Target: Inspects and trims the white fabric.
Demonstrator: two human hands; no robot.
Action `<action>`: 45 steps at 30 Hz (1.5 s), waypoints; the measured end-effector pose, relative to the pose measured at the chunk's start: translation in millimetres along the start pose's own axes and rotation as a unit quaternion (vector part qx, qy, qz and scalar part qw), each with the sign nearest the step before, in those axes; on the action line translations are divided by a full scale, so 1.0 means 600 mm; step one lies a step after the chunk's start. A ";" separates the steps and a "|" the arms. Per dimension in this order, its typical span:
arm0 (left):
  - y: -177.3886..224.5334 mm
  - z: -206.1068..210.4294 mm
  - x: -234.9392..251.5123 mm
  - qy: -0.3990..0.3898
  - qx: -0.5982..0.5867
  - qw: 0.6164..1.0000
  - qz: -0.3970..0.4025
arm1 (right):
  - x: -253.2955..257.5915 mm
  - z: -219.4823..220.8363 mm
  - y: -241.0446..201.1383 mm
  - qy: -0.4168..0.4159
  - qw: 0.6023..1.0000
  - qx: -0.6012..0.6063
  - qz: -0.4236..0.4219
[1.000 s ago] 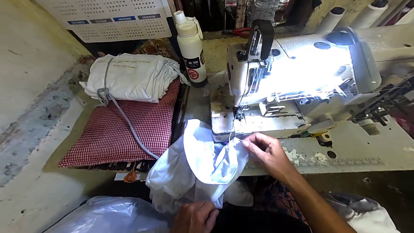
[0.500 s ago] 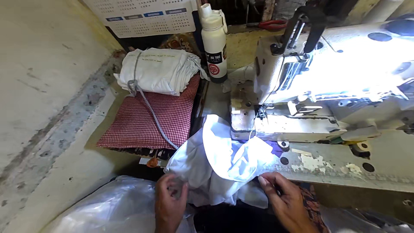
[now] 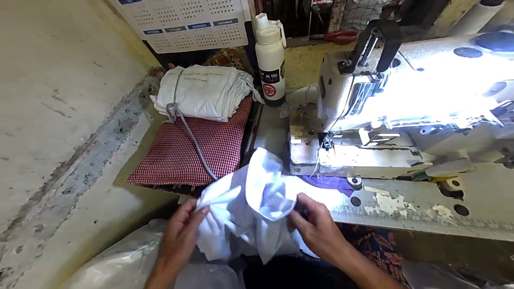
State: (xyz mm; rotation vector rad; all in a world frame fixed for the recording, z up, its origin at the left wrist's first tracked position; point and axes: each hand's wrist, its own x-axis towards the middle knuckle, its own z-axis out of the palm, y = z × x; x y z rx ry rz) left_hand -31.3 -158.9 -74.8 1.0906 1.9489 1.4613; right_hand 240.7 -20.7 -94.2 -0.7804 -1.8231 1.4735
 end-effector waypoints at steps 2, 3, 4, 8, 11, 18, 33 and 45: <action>0.077 -0.020 0.038 0.009 -0.058 0.998 0.028 | 0.054 0.007 -0.069 0.017 0.994 -0.052 -0.093; 0.113 -0.029 0.058 0.025 -0.079 0.996 0.039 | 0.083 0.012 -0.103 0.051 0.986 -0.064 -0.143; 0.144 -0.037 0.079 0.047 -0.101 0.993 0.044 | 0.111 0.015 -0.132 0.093 0.975 -0.072 -0.187; 0.198 -0.069 0.173 0.030 -0.181 0.973 0.143 | 0.174 -0.001 -0.207 0.137 0.945 -0.140 -0.262; 0.161 -0.079 0.211 0.069 -0.073 0.990 0.103 | 0.143 -0.009 -0.155 0.134 0.938 -0.197 -0.252; -0.032 -0.090 0.158 0.130 0.154 0.979 0.009 | -0.023 0.023 0.068 0.060 0.942 -0.265 -0.197; -0.096 -0.019 0.036 0.153 -0.082 0.981 -0.086 | 0.007 0.068 0.055 0.004 0.922 -0.314 -0.228; 0.039 0.079 0.090 -0.053 0.061 0.980 0.182 | -0.007 0.137 0.042 -0.022 0.955 -0.281 -0.093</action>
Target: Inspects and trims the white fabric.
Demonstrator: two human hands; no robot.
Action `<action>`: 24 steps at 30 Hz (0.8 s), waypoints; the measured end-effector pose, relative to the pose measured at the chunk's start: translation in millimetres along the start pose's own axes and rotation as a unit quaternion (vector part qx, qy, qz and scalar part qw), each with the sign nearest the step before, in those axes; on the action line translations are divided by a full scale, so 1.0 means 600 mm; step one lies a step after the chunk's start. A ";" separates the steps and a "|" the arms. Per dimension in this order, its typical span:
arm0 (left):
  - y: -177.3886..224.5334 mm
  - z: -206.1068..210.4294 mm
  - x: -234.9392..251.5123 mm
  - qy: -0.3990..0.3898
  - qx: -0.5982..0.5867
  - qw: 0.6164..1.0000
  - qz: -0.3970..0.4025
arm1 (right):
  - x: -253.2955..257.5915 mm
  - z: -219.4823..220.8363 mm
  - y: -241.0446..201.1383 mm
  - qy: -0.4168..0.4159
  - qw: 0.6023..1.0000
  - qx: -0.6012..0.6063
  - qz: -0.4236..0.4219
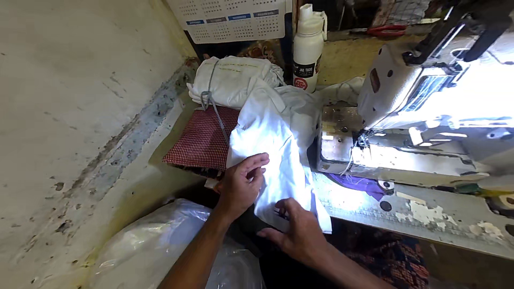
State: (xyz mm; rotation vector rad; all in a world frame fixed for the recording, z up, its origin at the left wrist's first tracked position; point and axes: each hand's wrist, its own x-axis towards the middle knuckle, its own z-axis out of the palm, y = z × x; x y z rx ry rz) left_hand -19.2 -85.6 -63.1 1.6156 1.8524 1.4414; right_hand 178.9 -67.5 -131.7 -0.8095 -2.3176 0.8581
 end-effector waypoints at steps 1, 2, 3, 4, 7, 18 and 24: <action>-0.009 0.005 0.010 -0.004 0.084 0.995 0.049 | 0.002 0.012 0.001 -0.049 0.998 -0.044 0.018; -0.017 0.005 0.019 -0.023 0.166 0.981 0.099 | 0.005 0.022 0.001 -0.095 0.991 -0.093 0.017; -0.025 -0.001 0.026 -0.057 0.233 0.961 0.136 | 0.006 0.029 0.003 -0.126 0.983 -0.137 -0.004; -0.033 -0.012 0.030 -0.095 0.275 0.944 0.156 | 0.005 0.032 0.005 -0.140 0.975 -0.167 -0.035; -0.067 -0.063 0.022 -0.153 0.327 0.913 0.191 | -0.007 0.036 0.027 -0.101 0.962 -0.223 -0.124; -0.152 -0.132 -0.055 -0.121 0.379 0.883 0.250 | -0.009 0.027 0.046 -0.033 0.968 -0.212 -0.127; 0.052 -0.047 -0.002 0.017 0.132 0.986 0.097 | -0.005 0.011 0.036 0.090 0.992 -0.081 -0.039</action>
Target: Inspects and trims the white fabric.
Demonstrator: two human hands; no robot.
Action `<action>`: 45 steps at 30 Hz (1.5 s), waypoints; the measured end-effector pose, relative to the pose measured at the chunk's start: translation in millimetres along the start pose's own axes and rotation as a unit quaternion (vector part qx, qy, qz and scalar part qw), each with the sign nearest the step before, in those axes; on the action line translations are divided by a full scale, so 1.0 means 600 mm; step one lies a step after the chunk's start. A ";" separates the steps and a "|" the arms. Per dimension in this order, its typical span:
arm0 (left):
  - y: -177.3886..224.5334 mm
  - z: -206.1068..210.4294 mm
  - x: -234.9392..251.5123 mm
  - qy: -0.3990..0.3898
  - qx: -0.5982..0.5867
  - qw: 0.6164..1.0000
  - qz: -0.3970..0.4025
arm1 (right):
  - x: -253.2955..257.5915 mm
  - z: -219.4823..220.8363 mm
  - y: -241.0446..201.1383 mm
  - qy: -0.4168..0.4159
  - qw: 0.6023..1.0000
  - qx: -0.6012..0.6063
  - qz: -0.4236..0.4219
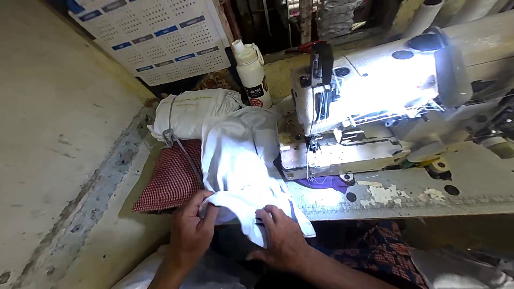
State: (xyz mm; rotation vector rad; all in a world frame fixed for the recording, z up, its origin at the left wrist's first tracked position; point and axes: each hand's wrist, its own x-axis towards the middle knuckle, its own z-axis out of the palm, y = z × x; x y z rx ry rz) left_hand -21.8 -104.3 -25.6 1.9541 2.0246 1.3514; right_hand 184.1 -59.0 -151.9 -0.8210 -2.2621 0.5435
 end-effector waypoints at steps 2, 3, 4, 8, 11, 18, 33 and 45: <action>0.056 0.003 0.032 -0.004 -0.022 1.000 0.006 | 0.008 -0.019 0.001 0.049 0.994 0.085 0.056; 0.073 0.001 0.049 -0.014 -0.014 1.000 0.013 | 0.009 -0.038 0.002 0.064 0.985 0.143 0.073; 0.085 -0.005 0.068 -0.033 -0.001 0.999 0.018 | 0.009 -0.065 0.005 0.077 0.972 0.205 0.083; 0.082 -0.034 0.154 -0.153 -0.044 0.987 0.010 | 0.004 -0.232 0.060 0.066 0.897 0.423 0.113; 0.066 0.008 0.208 -0.234 -0.121 0.964 -0.019 | 0.004 -0.312 0.132 0.103 0.883 0.409 0.204; 0.014 0.175 0.263 -0.291 -0.073 0.952 -0.056 | 0.009 -0.313 0.213 0.149 0.875 0.339 0.313; -0.001 0.204 0.274 -0.330 -0.140 0.925 -0.123 | 0.001 -0.296 0.231 0.168 0.869 0.328 0.329; -0.016 0.192 0.209 -0.129 -0.004 0.988 -0.080 | -0.032 -0.291 0.225 0.161 0.840 0.381 0.351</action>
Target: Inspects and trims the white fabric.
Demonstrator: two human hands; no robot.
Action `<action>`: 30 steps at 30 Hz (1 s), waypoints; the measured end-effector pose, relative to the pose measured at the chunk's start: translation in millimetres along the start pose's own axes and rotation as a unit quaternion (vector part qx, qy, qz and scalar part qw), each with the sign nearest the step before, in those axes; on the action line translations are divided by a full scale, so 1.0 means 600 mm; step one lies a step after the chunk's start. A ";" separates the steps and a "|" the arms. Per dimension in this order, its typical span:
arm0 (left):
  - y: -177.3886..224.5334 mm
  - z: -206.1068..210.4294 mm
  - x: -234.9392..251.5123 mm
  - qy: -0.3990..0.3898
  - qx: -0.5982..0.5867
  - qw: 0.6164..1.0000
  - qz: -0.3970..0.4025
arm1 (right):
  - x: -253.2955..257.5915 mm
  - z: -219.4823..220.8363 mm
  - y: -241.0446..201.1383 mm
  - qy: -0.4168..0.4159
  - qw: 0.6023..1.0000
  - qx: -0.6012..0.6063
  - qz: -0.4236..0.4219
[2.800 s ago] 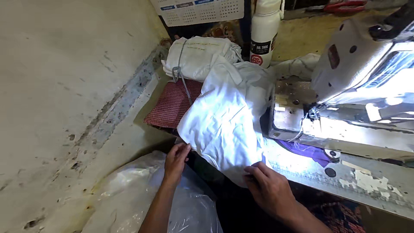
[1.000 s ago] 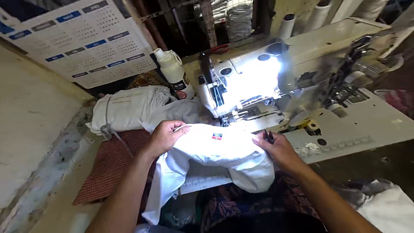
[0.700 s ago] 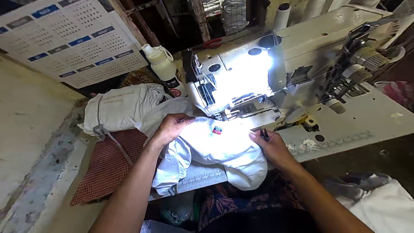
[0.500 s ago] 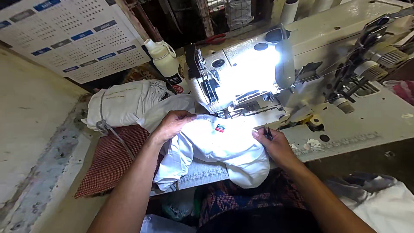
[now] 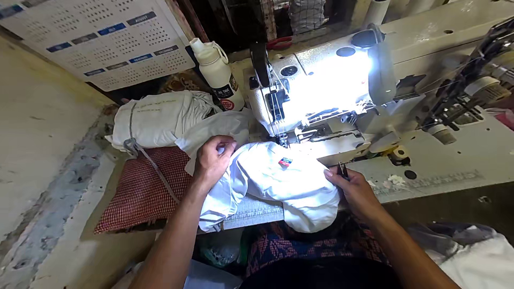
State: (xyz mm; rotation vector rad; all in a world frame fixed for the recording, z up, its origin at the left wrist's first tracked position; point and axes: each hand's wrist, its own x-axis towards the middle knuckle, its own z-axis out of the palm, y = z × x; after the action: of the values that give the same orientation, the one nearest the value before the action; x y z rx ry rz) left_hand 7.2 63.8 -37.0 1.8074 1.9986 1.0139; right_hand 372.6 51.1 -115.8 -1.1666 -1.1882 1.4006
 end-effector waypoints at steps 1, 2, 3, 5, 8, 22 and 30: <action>0.003 0.000 -0.017 0.051 0.004 0.998 0.027 | -0.004 0.000 0.001 0.000 1.000 0.007 0.005; 0.009 -0.001 -0.037 0.095 0.005 0.994 0.058 | -0.007 0.001 0.001 -0.001 1.000 0.016 0.011; 0.016 -0.001 -0.059 0.123 0.000 0.988 0.089 | -0.011 0.001 0.001 -0.001 1.000 0.025 0.017; 0.035 0.002 -0.108 0.132 -0.027 0.983 0.124 | -0.016 0.004 0.001 0.001 0.999 0.044 0.024; 0.066 0.025 -0.182 0.083 -0.100 0.985 0.113 | -0.023 0.010 0.002 -0.001 0.997 0.071 0.034; 0.143 0.193 -0.338 0.014 -0.272 0.962 0.022 | -0.129 0.105 -0.015 -0.088 0.976 0.194 0.050; 0.101 0.040 -0.374 0.028 -0.189 0.981 0.026 | -0.060 0.152 -0.085 -0.126 0.861 -0.287 -0.400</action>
State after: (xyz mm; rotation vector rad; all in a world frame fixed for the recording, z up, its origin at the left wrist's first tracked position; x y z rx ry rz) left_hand 111.6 -142.7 -72.5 1.6450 1.6516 1.3661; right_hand 290.3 10.8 -54.5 -0.6900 -2.0666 0.5640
